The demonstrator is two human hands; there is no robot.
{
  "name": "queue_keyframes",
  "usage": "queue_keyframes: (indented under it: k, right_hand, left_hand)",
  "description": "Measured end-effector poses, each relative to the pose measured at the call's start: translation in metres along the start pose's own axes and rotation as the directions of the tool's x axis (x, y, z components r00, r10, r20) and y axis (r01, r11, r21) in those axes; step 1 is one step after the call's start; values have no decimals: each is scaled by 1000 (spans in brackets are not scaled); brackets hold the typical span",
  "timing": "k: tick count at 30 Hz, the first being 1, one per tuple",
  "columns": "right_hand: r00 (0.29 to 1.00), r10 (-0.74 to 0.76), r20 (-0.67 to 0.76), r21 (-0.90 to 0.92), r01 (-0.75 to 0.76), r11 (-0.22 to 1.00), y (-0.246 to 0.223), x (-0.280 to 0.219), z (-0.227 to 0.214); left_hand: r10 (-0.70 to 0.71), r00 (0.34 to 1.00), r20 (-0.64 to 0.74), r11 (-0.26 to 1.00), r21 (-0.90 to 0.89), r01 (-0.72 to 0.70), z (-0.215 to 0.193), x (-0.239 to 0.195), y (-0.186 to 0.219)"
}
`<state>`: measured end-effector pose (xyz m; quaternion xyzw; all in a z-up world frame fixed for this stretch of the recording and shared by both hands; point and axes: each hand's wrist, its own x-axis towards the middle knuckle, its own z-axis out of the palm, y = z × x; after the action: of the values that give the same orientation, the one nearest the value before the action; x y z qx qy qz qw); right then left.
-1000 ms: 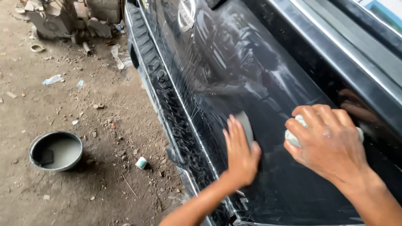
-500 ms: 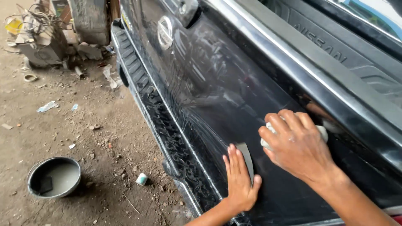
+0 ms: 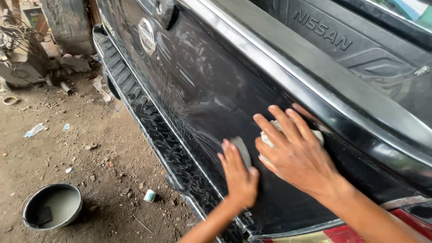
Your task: The person scrubs the rear bumper of a black car using a sanding block and a cloth. They repeatedly wipe the surface to remove dirt and residue, focusing on the lower bumper area and the trim around the taillight.
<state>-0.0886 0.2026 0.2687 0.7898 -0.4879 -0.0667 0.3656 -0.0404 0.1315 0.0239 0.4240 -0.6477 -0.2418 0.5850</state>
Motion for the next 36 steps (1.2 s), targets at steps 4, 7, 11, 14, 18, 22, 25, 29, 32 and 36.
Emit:
queue_keyframes:
  k: [4, 7, 11, 14, 18, 22, 25, 29, 32, 36]
  right_hand:
    - [993, -3, -117, 33, 7, 999, -1, -29, -3]
    - [996, -43, -75, -134, 32, 990, -4, -12, -3]
    - [997, -71, 16, -124, 72, 990, 2, 12, 9]
    - [983, -161, -87, -197, 141, 970, 4, 21, 7]
    - [987, -155, -33, -166, 148, 975, 9, 15, 19]
    - [988, -153, -19, -185, 146, 972, 8, 32, 26]
    - [981, -183, -62, -187, 169, 968, 5, 38, 21]
    - [986, -164, 18, -176, 165, 970, 9, 36, 28]
    - [983, -186, -3, -270, 178, 946, 10, 56, 40]
    - [973, -227, 39, -188, 230, 955, 12, 68, 47]
  left_hand:
    - [-243, 970, 4, 944, -231, 237, 0, 97, -94]
    - [-277, 955, -103, 953, -159, 259, 7, 80, -69]
    - [-13, 996, 90, 1000, -9, 14, -20, -34, 22]
    - [158, 981, 109, 965, -228, -130, -28, 8, -6]
    - [-117, 993, 1, 985, -126, 117, -15, 77, -43]
    - [77, 958, 277, 996, 29, -88, -38, -23, 40]
    - [235, 949, 212, 953, -243, -181, -46, -18, 24]
    - [-41, 999, 35, 998, -55, 43, -9, 41, -36]
    - [-152, 988, -8, 971, -187, 148, -24, 16, 1]
    - [152, 980, 127, 962, -245, -117, -26, 9, -16]
